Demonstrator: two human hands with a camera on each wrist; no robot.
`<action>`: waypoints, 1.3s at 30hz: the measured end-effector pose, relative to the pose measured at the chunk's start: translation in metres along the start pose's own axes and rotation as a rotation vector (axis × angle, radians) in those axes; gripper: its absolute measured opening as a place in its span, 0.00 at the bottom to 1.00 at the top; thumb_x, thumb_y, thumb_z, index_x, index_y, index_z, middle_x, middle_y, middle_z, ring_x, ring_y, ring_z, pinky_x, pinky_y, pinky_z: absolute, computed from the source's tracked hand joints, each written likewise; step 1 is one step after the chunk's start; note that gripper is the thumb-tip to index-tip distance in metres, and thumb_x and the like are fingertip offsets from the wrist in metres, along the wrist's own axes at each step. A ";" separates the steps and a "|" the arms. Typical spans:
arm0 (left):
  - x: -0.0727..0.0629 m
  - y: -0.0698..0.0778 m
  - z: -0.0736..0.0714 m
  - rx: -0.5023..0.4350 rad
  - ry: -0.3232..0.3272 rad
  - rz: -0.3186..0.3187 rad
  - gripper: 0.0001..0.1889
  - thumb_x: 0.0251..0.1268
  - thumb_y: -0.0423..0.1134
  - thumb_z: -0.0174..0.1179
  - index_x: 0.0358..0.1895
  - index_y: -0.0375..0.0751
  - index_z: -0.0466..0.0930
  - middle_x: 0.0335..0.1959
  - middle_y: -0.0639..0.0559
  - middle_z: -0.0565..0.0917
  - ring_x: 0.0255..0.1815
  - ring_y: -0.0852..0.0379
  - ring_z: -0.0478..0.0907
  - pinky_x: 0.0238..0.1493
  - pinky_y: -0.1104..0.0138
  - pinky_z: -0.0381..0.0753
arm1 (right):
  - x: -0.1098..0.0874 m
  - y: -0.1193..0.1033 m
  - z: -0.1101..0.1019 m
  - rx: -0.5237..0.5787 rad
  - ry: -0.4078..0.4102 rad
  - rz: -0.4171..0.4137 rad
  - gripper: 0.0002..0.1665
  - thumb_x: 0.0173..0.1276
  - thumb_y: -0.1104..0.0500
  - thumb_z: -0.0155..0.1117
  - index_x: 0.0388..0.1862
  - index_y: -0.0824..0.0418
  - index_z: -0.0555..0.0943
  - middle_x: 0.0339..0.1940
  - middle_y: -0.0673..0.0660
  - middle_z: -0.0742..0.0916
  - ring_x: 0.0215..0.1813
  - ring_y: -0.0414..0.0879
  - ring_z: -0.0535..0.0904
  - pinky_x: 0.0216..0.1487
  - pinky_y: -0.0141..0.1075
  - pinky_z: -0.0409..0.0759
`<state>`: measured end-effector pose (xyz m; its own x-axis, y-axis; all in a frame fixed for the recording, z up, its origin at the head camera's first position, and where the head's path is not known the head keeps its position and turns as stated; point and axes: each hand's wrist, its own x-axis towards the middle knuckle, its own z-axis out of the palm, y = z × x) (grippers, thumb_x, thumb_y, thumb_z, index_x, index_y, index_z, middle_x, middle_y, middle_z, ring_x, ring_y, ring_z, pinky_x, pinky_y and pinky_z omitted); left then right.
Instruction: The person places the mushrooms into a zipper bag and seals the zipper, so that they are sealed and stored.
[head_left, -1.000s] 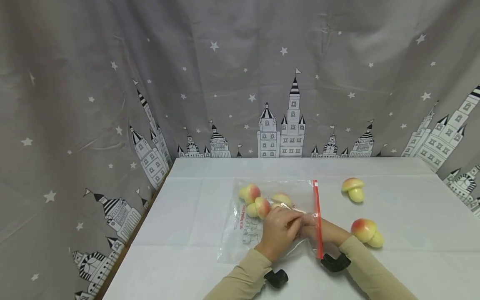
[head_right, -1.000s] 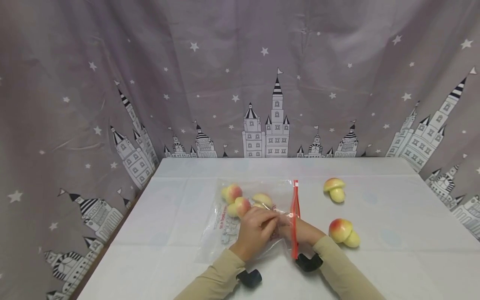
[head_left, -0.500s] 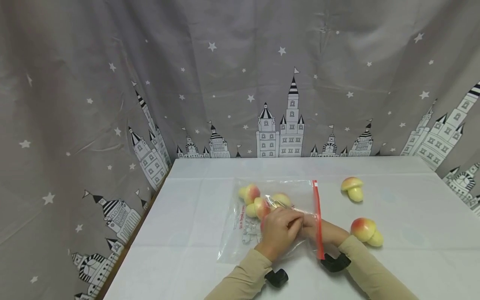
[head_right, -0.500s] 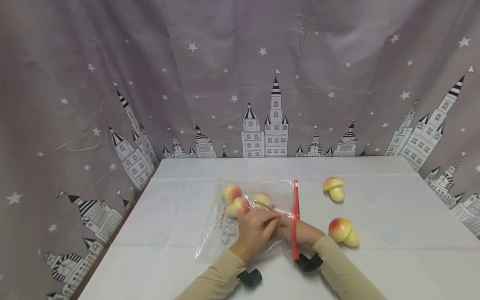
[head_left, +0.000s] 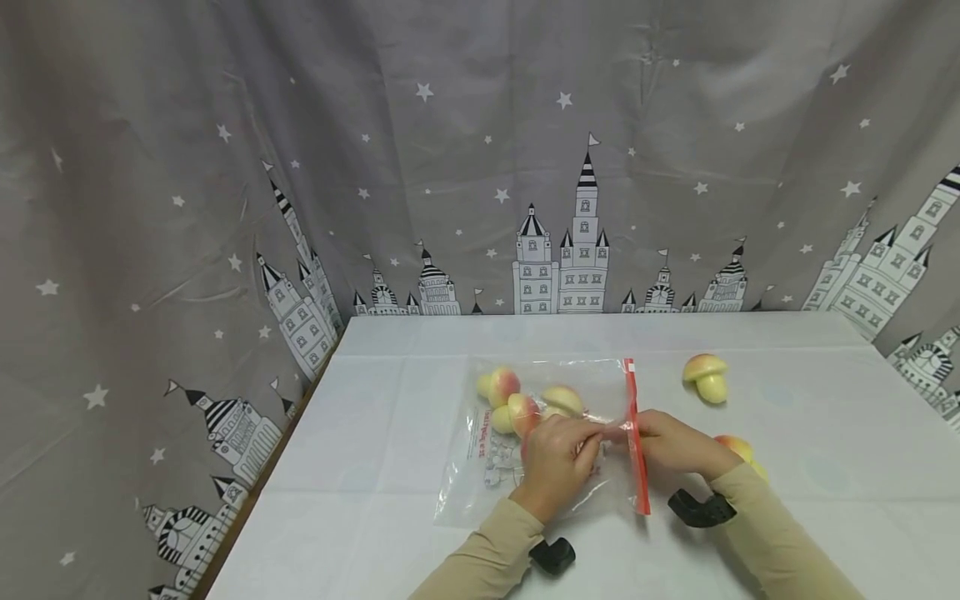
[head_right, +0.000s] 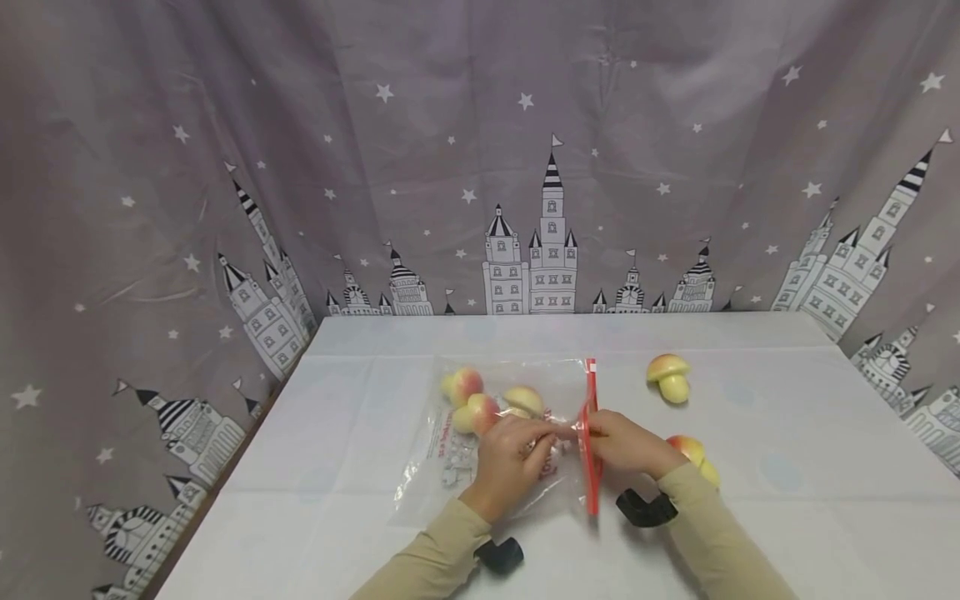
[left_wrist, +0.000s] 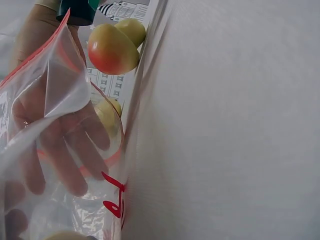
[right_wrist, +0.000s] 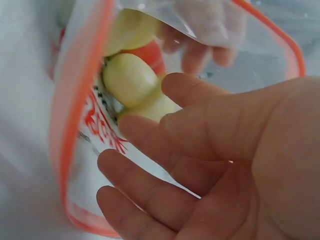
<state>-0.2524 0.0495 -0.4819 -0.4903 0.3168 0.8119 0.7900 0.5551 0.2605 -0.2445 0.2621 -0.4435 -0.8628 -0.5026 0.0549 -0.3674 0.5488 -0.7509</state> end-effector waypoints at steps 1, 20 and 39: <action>0.000 0.000 0.000 0.002 0.004 0.001 0.07 0.60 0.37 0.69 0.39 0.54 0.92 0.34 0.65 0.92 0.30 0.66 0.83 0.34 0.76 0.78 | -0.001 -0.001 -0.002 0.007 -0.003 0.011 0.14 0.71 0.67 0.59 0.49 0.72 0.86 0.39 0.61 0.89 0.40 0.31 0.75 0.43 0.28 0.76; -0.001 -0.002 0.002 0.002 0.019 0.002 0.05 0.59 0.38 0.70 0.37 0.51 0.92 0.34 0.63 0.92 0.32 0.65 0.85 0.37 0.76 0.80 | -0.036 -0.003 -0.051 -0.042 0.049 0.140 0.23 0.76 0.60 0.59 0.66 0.68 0.78 0.63 0.69 0.84 0.61 0.63 0.84 0.58 0.40 0.85; 0.000 -0.003 0.003 0.009 0.030 0.013 0.04 0.59 0.37 0.70 0.36 0.50 0.92 0.33 0.63 0.92 0.30 0.65 0.84 0.34 0.75 0.79 | -0.051 0.005 -0.067 -0.270 0.017 0.408 0.25 0.67 0.57 0.68 0.59 0.68 0.81 0.50 0.73 0.86 0.51 0.63 0.83 0.47 0.51 0.84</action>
<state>-0.2557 0.0498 -0.4841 -0.4685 0.3006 0.8307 0.7929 0.5578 0.2453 -0.2262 0.3353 -0.4056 -0.9600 -0.2006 -0.1953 -0.0734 0.8536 -0.5158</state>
